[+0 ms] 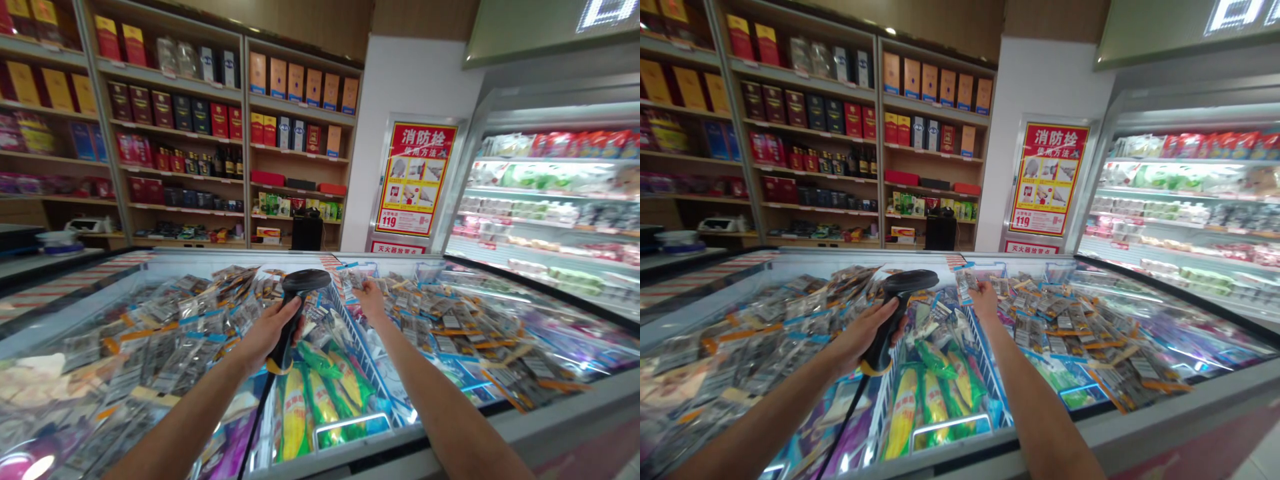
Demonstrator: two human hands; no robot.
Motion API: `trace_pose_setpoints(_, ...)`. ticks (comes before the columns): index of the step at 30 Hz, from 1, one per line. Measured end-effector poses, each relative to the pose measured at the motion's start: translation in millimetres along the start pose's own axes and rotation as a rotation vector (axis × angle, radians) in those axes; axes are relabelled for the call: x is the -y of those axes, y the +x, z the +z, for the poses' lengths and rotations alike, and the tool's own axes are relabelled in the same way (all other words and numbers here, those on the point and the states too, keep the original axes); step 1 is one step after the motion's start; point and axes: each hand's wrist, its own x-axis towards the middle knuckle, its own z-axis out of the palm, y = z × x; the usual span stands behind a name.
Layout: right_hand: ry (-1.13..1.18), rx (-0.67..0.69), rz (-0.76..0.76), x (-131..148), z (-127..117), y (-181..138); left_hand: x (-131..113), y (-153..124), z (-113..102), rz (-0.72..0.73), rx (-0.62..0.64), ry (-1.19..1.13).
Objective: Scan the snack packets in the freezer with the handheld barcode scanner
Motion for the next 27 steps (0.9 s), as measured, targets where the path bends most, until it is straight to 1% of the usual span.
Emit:
trace_pose_setpoints(3, -0.061, -0.025, -0.010, -2, 1, 0, 2, 3, -3, 0.016, -0.041, 0.008)
trace_pose_setpoints(7, -0.301, -0.022, -0.062, -1, 10, -6, 2, 8, -7, 0.040, -0.121, -0.010)
trace_pose_setpoints(9, -0.439, 0.022, -0.089, 6, 20, -13, 1, 9, -8, 0.049, -0.165, -0.025)
trace_pose_setpoints(12, -0.658, 0.153, -0.109, 20, 39, -26, 1, 11, -10, 0.064, -0.200, -0.024)
trace_pose_setpoints(15, -0.782, 0.263, -0.122, 33, 60, -39, 2, 12, -12, 0.064, -0.227, -0.012)
trace_pose_setpoints(18, -0.777, 0.337, -0.125, 40, 80, -49, 3, 14, -14, 0.067, -0.245, -0.005)
trace_pose_setpoints(23, -0.686, 0.460, -0.135, 51, 107, -60, 1, 13, -14, 0.075, -0.248, 0.000)
trace_pose_setpoints(25, -0.643, 0.478, -0.129, 56, 113, -62, 0, 13, -14, 0.062, -0.250, 0.006)
trace_pose_setpoints(27, -0.619, 0.463, -0.113, 60, 113, -62, 0, 13, -14, 0.051, -0.247, 0.012)
